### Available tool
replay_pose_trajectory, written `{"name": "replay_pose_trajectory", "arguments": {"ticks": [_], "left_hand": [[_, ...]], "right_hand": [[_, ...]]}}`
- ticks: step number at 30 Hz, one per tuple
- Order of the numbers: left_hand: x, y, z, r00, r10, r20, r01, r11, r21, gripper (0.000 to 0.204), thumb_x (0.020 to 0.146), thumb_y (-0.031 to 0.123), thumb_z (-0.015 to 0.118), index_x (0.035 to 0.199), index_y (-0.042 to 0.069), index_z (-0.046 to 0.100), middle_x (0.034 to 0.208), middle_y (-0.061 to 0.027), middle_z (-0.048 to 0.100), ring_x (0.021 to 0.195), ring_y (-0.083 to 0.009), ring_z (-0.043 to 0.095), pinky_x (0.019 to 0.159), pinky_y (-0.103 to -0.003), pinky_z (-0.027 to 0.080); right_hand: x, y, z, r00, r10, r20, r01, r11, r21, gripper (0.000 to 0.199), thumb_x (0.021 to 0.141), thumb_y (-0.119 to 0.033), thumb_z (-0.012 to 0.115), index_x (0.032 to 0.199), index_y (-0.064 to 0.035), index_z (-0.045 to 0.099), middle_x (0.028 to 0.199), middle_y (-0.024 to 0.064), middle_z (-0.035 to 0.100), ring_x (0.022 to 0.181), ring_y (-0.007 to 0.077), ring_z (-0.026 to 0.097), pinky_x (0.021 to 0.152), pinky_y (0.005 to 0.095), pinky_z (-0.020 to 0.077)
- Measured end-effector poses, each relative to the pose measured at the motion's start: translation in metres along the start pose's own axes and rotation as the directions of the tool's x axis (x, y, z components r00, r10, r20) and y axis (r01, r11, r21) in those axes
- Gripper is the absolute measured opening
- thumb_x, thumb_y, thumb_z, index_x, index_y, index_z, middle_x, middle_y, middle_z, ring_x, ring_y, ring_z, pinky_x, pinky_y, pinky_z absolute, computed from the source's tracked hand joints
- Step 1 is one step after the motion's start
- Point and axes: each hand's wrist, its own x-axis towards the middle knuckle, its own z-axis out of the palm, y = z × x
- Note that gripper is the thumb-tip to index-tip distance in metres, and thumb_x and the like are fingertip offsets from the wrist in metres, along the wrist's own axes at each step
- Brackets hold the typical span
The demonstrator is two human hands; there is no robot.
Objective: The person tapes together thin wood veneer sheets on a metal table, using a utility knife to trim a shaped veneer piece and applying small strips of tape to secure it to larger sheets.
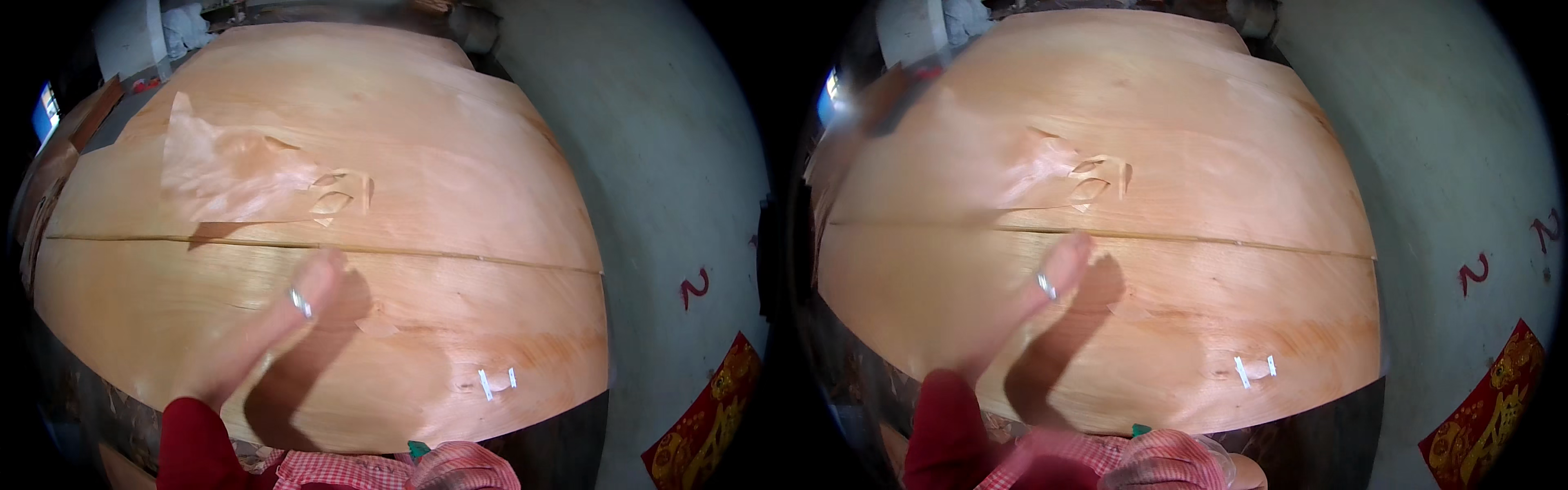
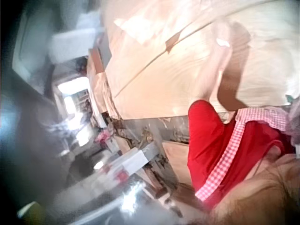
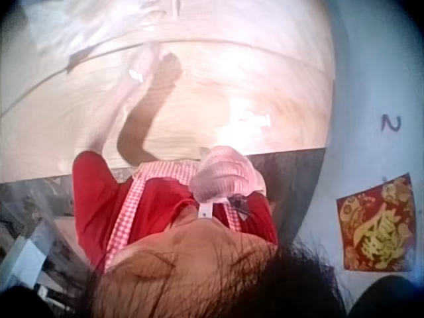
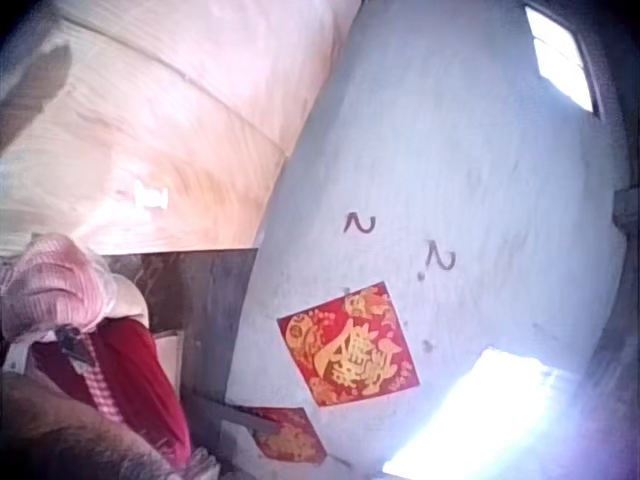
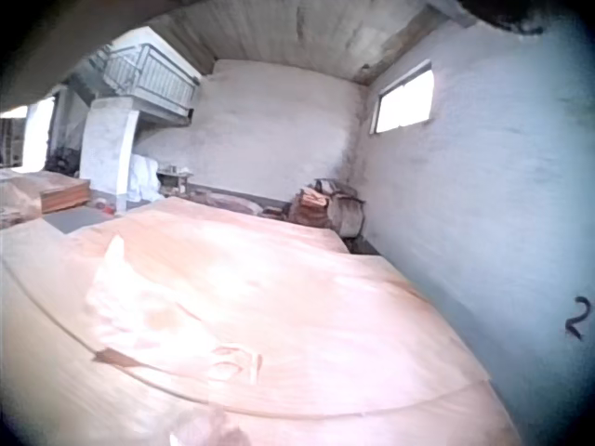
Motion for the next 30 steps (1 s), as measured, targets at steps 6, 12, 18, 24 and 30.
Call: {"name": "replay_pose_trajectory", "arguments": {"ticks": [6, 12, 18, 24, 30], "left_hand": [[-0.080, 0.087, 0.033, 0.998, -0.005, -0.063, -0.027, 0.867, -0.497, 0.020, 0.074, 0.010, 0.052, 0.092, 0.005, 0.060, 0.089, -0.0102, 0.059, 0.082, -0.0227, 0.056, 0.071, -0.035, 0.047], [-0.082, 0.098, 0.056, 0.972, 0.210, -0.104, -0.228, 0.950, -0.212, 0.026, 0.072, 0.008, 0.052, 0.095, -0.002, 0.059, 0.102, -0.0106, 0.055, 0.084, -0.0234, 0.054, 0.070, -0.031, 0.048], [-0.081, 0.094, 0.062, 0.947, 0.263, -0.185, -0.297, 0.934, -0.196, 0.031, 0.073, 0.009, 0.051, 0.101, -0.003, 0.057, 0.111, -0.0105, 0.053, 0.081, -0.0220, 0.053, 0.071, -0.031, 0.047], [-0.074, 0.104, 0.050, 0.969, 0.238, -0.064, -0.244, 0.963, -0.116, 0.038, 0.075, 0.014, 0.050, 0.111, 0.000, 0.055, 0.122, -0.0092, 0.050, 0.086, -0.0191, 0.051, 0.070, -0.029, 0.047], [-0.073, 0.099, 0.064, 0.949, 0.302, 0.094, -0.293, 0.951, -0.095, 0.037, 0.077, 0.014, 0.049, 0.112, 0.004, 0.055, 0.125, -0.0110, 0.046, 0.092, -0.0201, 0.049, 0.073, -0.030, 0.047]], "right_hand": [[-0.020, 0.036, 0.002, 0.955, 0.169, -0.244, -0.272, 0.830, -0.487, 0.020, 0.078, -0.015, 0.060, 0.090, 0.0011, 0.063, 0.075, 0.0057, 0.063, 0.063, 0.0122, 0.058, 0.057, 0.0255, 0.0466], [-0.025, 0.151, -0.016, 0.180, 0.906, -0.383, -0.883, 0.321, 0.344, 0.024, 0.082, -0.024, 0.058, 0.089, -0.0013, 0.062, 0.059, 0.0054, 0.057, 0.036, 0.0097, 0.046, 0.033, 0.0237, 0.0348], [-0.030, 0.231, -0.014, 0.036, 0.940, -0.340, -0.862, 0.202, 0.465, 0.024, 0.079, -0.023, 0.061, 0.089, -0.0018, 0.061, 0.056, 0.0072, 0.055, 0.033, 0.0136, 0.044, 0.030, 0.0274, 0.0335], [-0.025, 0.233, -0.013, -0.016, 0.940, -0.342, -0.905, 0.132, 0.404, 0.023, 0.078, -0.025, 0.062, 0.079, -0.0019, 0.060, 0.054, 0.0078, 0.054, 0.032, 0.0157, 0.043, 0.030, 0.0311, 0.0331], [-0.030, 0.196, -0.017, -0.081, 0.954, -0.288, -0.937, 0.026, 0.349, 0.022, 0.078, -0.024, 0.058, 0.072, -0.0022, 0.059, 0.055, 0.0070, 0.056, 0.036, 0.0144, 0.048, 0.033, 0.0287, 0.0374]]}}
